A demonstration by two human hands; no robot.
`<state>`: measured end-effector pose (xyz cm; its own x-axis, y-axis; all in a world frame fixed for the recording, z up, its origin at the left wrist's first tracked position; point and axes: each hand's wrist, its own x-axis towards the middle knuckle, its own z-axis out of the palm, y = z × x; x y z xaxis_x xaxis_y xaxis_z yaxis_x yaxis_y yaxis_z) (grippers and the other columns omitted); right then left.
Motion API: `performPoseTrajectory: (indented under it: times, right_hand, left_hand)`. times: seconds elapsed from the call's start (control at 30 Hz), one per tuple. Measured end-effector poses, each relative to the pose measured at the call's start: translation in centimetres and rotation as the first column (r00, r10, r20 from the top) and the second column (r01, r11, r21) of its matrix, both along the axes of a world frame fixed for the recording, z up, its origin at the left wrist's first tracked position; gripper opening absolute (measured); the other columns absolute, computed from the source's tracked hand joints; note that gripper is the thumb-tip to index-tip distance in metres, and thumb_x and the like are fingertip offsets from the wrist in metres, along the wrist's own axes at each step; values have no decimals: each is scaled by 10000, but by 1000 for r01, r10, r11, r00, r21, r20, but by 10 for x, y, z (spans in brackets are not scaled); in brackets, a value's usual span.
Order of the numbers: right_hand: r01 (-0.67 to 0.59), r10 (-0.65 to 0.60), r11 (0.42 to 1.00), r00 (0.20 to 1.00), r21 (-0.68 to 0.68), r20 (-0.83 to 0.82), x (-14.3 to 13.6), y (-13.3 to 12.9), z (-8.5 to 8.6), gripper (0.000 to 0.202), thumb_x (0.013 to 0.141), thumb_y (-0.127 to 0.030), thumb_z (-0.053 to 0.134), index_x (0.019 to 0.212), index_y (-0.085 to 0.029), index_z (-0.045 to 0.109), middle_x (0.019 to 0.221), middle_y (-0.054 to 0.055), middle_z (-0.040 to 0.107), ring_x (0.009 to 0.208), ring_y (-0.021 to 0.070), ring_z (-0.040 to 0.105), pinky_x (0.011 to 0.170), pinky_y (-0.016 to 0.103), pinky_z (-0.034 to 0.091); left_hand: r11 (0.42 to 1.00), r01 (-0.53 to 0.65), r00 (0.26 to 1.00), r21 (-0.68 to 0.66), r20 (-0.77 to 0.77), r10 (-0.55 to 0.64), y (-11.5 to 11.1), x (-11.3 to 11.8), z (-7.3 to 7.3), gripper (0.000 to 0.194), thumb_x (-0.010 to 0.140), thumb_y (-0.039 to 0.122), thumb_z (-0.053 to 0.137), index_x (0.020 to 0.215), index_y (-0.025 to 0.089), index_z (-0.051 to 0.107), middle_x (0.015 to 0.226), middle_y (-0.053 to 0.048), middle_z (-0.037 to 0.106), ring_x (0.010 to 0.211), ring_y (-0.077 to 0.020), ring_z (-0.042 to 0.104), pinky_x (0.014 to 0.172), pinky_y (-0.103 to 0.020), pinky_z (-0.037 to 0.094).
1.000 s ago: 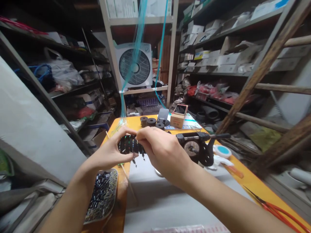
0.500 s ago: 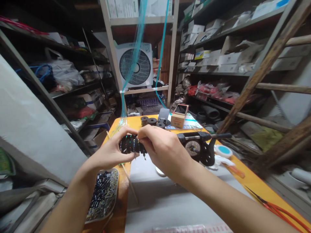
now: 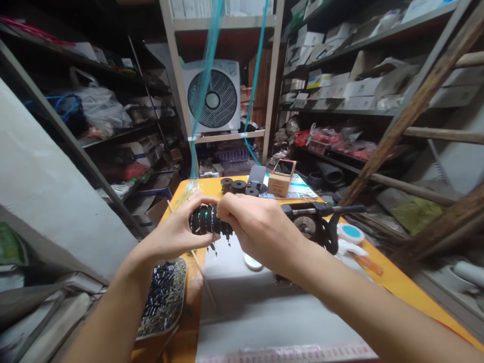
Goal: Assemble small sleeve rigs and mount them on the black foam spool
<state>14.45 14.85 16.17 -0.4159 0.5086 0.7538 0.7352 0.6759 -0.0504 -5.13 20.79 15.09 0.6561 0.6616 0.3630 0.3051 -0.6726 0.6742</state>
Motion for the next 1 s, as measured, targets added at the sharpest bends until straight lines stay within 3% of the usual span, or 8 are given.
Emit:
performPoseTrajectory:
  times: [0.37,0.63,0.87,1.0]
  right_hand:
    - [-24,21,999,998,42,67,2,0,-8,194,907,-41,484,921,-203,589,824,33,731,756,167,690,700,282,534]
    - [-67,36,988,977,141,211,3,-3,-17,261,938,-53,389,905,-220,587,921,63,729,923,199,698,839,342,580]
    - [-158,-15,903,918,399,396,2,-5,-16,225,951,-42,429,918,-146,625,852,113,766,895,224,741,896,366,615]
    - [-184,-44,879,887,439,459,5,-10,-25,141,926,-45,512,938,-41,653,1012,210,755,1052,307,701,965,407,581]
  left_hand:
    - [999,0,1000,-45,11,1,2,0,-4,456,738,150,686,1163,243,549,1092,-43,587,1051,-257,584,839,-367,500]
    - [999,1,1000,-48,22,0,1,0,-5,469,727,134,681,1164,234,541,1100,-44,591,998,-238,604,856,-367,491]
    - [1000,10,1000,12,10,-10,1,-1,-4,470,726,104,666,1162,221,536,1116,-47,577,1053,-234,591,935,-374,467]
    - [1000,12,1000,18,5,-12,3,-1,-6,451,734,114,663,1155,213,535,1112,-45,571,1058,-232,589,947,-371,461]
